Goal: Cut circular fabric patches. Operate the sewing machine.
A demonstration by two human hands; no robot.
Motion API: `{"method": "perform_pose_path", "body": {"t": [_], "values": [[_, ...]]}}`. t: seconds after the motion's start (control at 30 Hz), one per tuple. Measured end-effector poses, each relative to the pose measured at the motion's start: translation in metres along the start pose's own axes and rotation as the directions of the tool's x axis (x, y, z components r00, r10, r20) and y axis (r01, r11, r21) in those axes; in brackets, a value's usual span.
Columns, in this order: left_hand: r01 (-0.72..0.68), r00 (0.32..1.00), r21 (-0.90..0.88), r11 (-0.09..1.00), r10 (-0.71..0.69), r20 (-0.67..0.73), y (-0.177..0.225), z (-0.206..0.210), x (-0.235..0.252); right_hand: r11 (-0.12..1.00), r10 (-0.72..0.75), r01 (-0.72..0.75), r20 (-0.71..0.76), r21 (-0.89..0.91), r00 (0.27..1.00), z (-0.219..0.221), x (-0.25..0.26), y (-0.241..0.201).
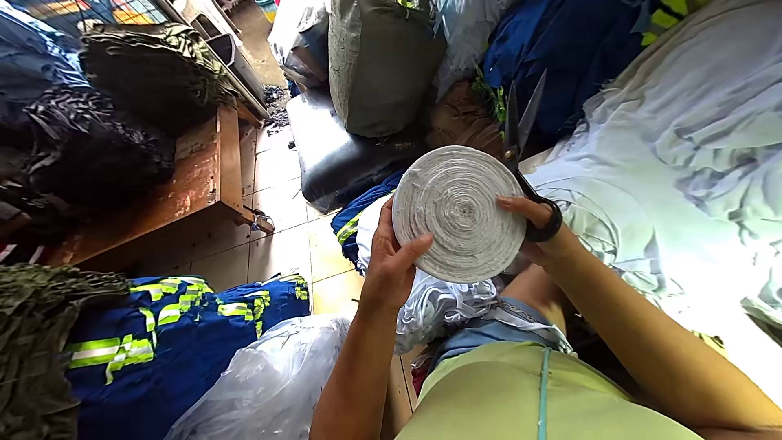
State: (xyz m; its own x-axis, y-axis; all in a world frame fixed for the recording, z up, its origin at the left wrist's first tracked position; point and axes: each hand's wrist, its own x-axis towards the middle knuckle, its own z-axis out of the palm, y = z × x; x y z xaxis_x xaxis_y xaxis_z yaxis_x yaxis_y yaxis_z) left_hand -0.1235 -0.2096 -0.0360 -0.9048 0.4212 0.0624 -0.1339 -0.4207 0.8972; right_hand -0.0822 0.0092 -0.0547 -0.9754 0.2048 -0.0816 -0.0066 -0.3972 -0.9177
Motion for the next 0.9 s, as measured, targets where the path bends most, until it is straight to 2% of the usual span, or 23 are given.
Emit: {"method": "perform_pose_path", "body": {"t": [0.17,0.3,0.37,0.43,0.6,0.7,0.9], "values": [[-0.141,0.975,0.063,0.988,0.149,-0.165,-0.014,0.004,0.006,0.992,-0.063,0.063,0.004,-0.111,0.998,0.001,-0.003,0.006],[-0.228,0.954,0.133,0.965,0.248,-0.167,-0.023,0.001,0.013,0.981,-0.152,0.147,-0.024,-0.125,0.988,0.003,-0.01,0.014],[-0.231,0.953,0.183,0.956,0.26,-0.156,-0.024,0.001,0.016,0.985,-0.147,0.141,-0.053,-0.104,0.988,0.004,-0.011,0.013],[-0.202,0.964,0.184,0.962,0.228,-0.138,-0.024,0.0,0.017,0.991,-0.111,0.105,-0.062,-0.088,0.992,0.004,-0.011,0.01],[-0.049,0.998,0.009,0.999,0.049,-0.042,-0.018,-0.003,0.01,0.996,-0.09,0.09,-0.079,0.004,0.993,0.004,-0.005,0.013],[-0.015,1.0,-0.059,0.998,0.015,-0.005,-0.022,-0.005,0.004,0.998,-0.055,0.058,-0.118,0.019,0.991,0.008,-0.006,0.011],[0.007,1.0,-0.117,0.993,-0.01,-0.027,-0.028,-0.008,0.002,0.996,0.002,0.004,-0.071,0.086,0.997,0.004,0.003,0.016]]}}
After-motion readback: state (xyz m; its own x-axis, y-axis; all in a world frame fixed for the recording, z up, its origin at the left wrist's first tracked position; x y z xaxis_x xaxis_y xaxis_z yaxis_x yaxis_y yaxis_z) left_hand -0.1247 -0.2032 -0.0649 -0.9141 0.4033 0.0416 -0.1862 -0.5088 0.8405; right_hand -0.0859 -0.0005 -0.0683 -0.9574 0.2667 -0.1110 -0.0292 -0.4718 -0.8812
